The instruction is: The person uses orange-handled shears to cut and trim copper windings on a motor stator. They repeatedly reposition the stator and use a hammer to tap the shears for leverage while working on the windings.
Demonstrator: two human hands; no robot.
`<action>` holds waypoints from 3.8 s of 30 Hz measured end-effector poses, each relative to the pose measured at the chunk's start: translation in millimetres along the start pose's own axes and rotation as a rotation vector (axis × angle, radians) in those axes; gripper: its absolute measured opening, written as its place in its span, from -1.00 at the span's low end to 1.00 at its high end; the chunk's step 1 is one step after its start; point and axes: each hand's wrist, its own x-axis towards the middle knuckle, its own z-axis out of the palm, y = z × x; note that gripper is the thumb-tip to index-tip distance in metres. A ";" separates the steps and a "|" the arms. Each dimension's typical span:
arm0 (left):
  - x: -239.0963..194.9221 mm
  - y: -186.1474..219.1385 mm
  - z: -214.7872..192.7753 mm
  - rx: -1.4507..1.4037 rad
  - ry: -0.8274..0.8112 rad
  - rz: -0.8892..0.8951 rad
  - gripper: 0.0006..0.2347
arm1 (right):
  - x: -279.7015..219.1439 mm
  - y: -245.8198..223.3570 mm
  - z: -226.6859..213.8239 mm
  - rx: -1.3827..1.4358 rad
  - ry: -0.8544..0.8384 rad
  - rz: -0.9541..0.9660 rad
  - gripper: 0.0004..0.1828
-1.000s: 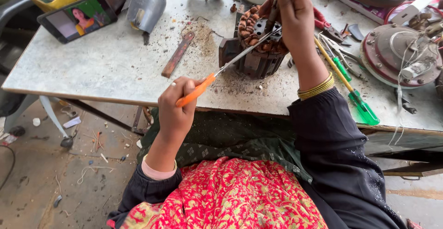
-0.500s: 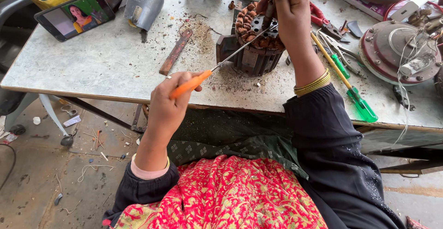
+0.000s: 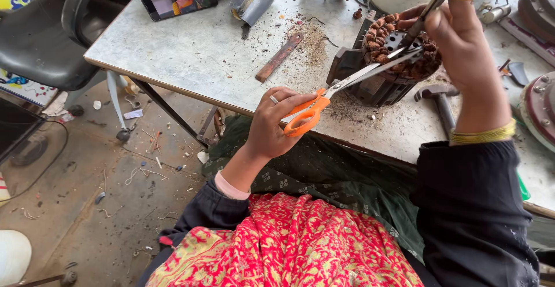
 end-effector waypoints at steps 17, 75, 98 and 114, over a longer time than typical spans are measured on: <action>-6.5 21.6 12.5 -0.029 0.140 -0.054 -0.46 | -19.5 45.7 14.0 -0.110 0.045 -0.109 -0.04; -5.3 -51.2 -4.3 -0.609 0.085 -0.394 -0.37 | -22.6 46.1 33.0 -0.652 0.310 -0.213 -0.90; -14.5 -64.6 32.8 -0.562 0.270 -0.226 -0.31 | -16.5 35.3 34.2 -0.673 0.250 -0.020 -0.87; 23.5 -12.2 -5.7 -0.240 0.121 -0.069 -0.19 | -23.6 17.4 27.3 -0.467 0.124 -0.065 -0.51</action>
